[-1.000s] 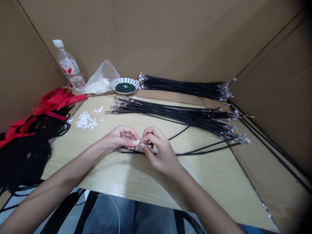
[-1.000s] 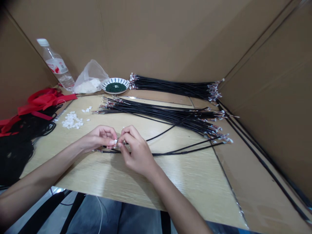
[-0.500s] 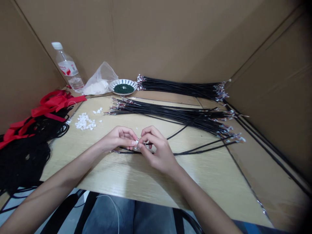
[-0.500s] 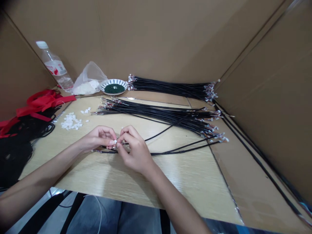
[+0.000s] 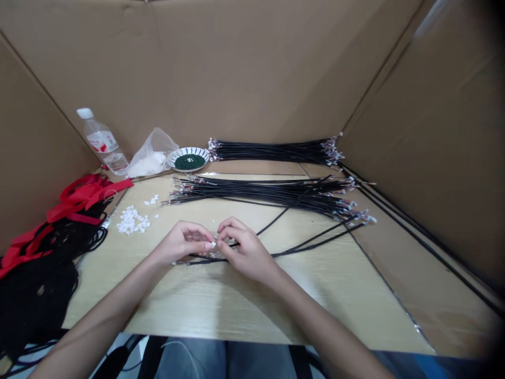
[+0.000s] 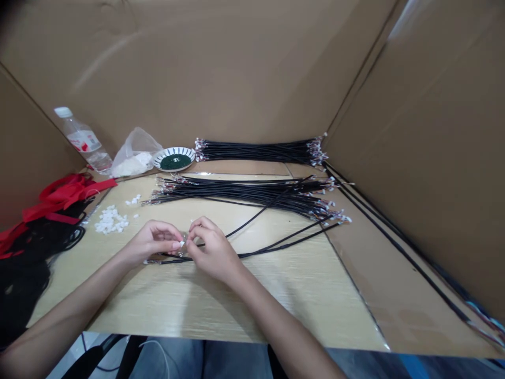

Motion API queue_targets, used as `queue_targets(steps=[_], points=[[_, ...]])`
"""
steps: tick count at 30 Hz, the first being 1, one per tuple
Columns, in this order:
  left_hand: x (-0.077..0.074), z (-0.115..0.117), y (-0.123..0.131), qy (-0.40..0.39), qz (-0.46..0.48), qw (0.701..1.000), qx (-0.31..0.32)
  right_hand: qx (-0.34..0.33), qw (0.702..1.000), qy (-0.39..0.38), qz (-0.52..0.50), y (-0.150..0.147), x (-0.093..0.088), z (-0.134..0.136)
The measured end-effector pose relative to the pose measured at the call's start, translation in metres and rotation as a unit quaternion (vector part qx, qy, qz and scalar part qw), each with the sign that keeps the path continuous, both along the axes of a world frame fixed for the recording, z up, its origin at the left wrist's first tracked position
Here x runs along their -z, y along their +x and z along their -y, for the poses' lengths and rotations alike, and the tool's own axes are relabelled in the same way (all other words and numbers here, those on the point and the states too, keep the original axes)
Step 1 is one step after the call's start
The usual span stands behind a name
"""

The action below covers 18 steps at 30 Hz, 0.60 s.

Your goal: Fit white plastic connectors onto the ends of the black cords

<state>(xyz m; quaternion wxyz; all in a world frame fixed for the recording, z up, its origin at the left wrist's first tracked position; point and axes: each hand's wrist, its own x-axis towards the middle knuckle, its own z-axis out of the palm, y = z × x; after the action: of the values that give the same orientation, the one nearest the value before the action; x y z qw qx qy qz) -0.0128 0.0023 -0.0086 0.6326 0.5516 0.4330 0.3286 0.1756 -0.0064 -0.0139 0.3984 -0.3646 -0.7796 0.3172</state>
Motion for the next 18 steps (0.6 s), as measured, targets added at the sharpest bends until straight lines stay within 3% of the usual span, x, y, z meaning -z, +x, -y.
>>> queue_targets(steps=[10,18], points=[[-0.0025,-0.0019,0.001,0.058,-0.009,0.998,-0.009,0.014,1.0,0.019,-0.007,-0.0007,-0.0006,-0.0005],[-0.0004,-0.0048,0.003,0.058,-0.023,0.998,-0.027,0.007,0.999,0.044,-0.007,-0.003,0.0043,-0.0003]])
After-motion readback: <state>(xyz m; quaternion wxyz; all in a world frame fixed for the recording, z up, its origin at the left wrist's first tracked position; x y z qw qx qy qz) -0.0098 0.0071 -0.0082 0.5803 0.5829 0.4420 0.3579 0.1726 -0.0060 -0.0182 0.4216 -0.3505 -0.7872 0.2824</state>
